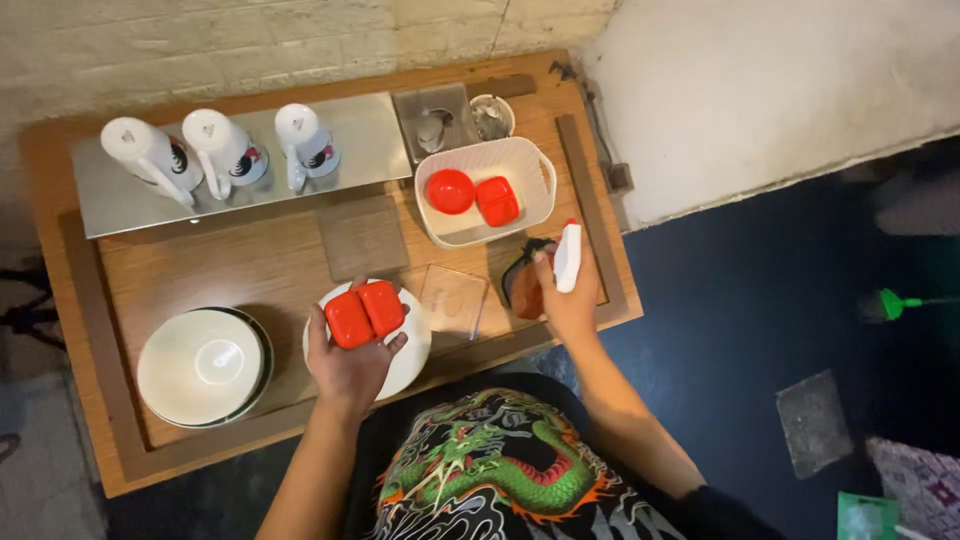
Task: Cleaning plastic and ceramic containers using a spray bottle and a cloth.
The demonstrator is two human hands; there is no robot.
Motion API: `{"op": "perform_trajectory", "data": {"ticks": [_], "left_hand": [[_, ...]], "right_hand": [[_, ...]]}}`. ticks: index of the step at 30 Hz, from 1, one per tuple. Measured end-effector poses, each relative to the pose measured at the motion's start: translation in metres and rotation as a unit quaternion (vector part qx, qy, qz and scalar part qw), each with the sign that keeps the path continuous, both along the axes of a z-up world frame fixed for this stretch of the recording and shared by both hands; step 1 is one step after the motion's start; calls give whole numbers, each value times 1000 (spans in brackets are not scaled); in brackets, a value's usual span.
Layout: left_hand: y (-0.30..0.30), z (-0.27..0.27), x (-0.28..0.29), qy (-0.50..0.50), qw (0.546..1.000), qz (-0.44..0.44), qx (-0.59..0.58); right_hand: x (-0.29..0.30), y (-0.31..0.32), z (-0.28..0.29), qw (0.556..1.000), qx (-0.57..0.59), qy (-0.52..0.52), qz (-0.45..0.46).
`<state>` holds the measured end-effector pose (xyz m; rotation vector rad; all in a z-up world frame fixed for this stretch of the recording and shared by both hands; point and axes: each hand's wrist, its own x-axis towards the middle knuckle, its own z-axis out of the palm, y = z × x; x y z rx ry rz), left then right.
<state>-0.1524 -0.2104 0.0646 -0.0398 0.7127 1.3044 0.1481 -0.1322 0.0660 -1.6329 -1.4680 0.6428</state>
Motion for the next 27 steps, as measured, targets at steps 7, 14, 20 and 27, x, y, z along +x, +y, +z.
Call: {"op": "perform_trajectory", "data": {"ticks": [7, 14, 20, 27], "left_hand": [[-7, 13, 56, 11, 998, 33, -52], [5, 6, 120, -16, 995, 42, -93], [12, -17, 160, -17, 997, 33, -69], [30, 15, 184, -105, 987, 74, -97]], "right_hand": [[60, 55, -26, 994, 92, 24, -49], [86, 103, -59, 994, 96, 34, -44], [102, 116, -62, 997, 66, 11, 31], [116, 115, -46, 990, -63, 66, 110]]}}
